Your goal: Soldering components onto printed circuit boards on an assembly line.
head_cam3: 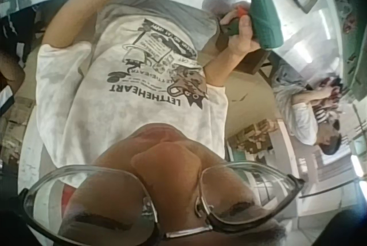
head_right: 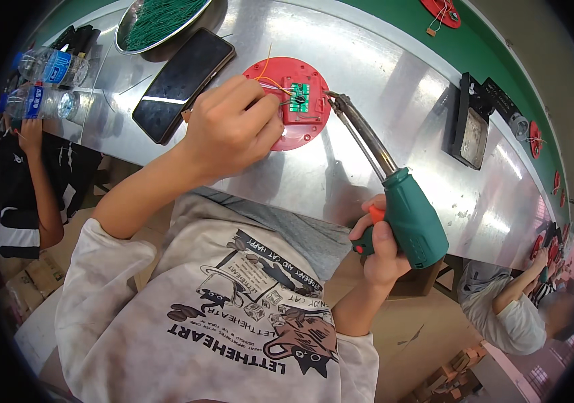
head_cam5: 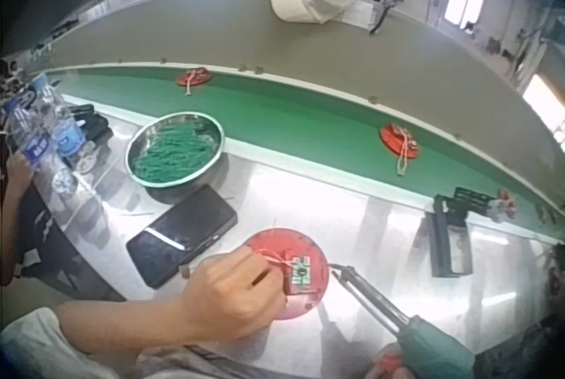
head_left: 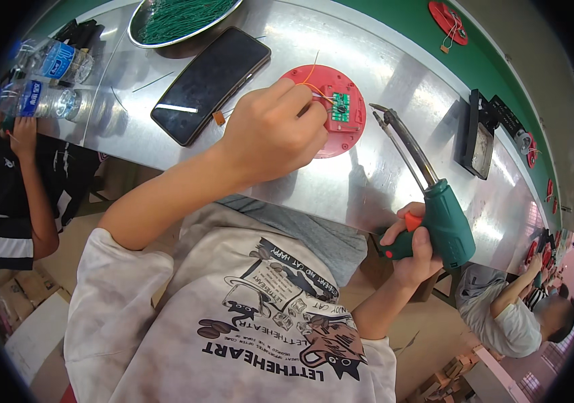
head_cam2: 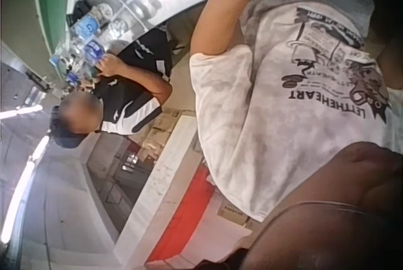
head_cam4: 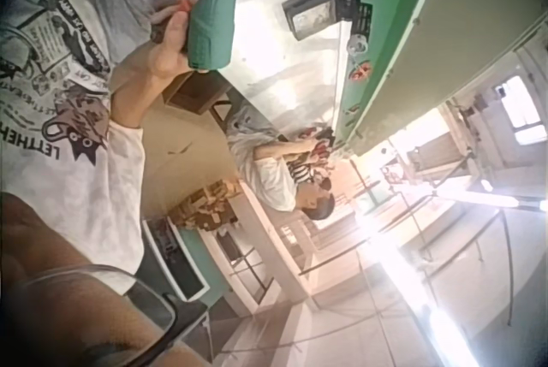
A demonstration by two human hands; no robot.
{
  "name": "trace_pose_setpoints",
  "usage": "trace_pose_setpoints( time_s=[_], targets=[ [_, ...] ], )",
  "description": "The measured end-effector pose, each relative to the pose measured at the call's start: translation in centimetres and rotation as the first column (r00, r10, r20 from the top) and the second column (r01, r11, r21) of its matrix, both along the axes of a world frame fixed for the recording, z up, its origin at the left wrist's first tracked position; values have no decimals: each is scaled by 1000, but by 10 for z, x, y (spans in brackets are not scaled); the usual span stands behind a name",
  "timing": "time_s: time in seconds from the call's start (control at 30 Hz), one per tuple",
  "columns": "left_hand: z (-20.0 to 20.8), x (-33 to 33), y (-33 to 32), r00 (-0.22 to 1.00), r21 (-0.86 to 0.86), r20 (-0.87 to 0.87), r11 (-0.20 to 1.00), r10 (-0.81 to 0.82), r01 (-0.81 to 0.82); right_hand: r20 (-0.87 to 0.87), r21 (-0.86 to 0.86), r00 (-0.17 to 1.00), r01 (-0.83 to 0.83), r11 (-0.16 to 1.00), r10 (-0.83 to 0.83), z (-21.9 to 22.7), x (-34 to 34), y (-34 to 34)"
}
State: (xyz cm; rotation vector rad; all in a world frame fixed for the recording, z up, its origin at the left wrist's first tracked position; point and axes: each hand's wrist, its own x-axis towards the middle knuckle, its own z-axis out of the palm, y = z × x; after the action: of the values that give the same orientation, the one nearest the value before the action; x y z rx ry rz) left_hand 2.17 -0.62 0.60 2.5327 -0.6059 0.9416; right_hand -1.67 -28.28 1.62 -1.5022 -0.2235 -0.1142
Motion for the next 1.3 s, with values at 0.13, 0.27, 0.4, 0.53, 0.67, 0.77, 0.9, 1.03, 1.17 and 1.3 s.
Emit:
trace_pose_setpoints(
  time_s=[0.13, 0.27, 0.4, 0.53, 0.67, 0.77, 0.9, 1.03, 1.17, 1.3],
  targets=[
    [-2, 0, -1, 1000, -14, 0, 1000, 24, -24, 17, 11, 1000, -25, 1000, 24, -2, 2, -10],
    [-7, 3, 1, 995, 30, 85, 998, 45, -48, 16, 41, 1000, -14, 999, 13, -4, 1, -20],
    [-6, 4, 2, 993, 5, 103, 999, 53, -54, 39, 43, 999, -10, 999, 8, -6, 2, -27],
    [-3, 6, 2, 996, 7, 60, 998, 64, -64, 53, 94, 998, 13, 996, -18, -8, 6, -31],
    [24, 9, -3, 996, -95, 59, 994, 64, -58, 111, 129, 990, 68, 989, -83, -6, 9, -43],
    [37, 21, -6, 999, -91, -35, 995, 39, -42, 109, 213, 981, 134, 968, -160, -10, 10, -63],
    [52, 60, -7, 878, -15, -466, 993, -112, 119, 147, 367, 964, 156, 917, -223, -13, 16, -84],
    [47, 153, -11, 971, 208, -69, 955, 228, -210, 247, 292, 885, 321, 901, -395, 6, -3, -96],
    [47, 262, -53, 954, 302, 68, 905, 293, -300, 627, 408, 543, 381, 830, -558, 43, -23, -114],
    [38, 346, -128, 942, 165, -226, 963, 248, -214, 454, 515, 625, 397, 760, -635, 21, -9, -98]
  ],
)
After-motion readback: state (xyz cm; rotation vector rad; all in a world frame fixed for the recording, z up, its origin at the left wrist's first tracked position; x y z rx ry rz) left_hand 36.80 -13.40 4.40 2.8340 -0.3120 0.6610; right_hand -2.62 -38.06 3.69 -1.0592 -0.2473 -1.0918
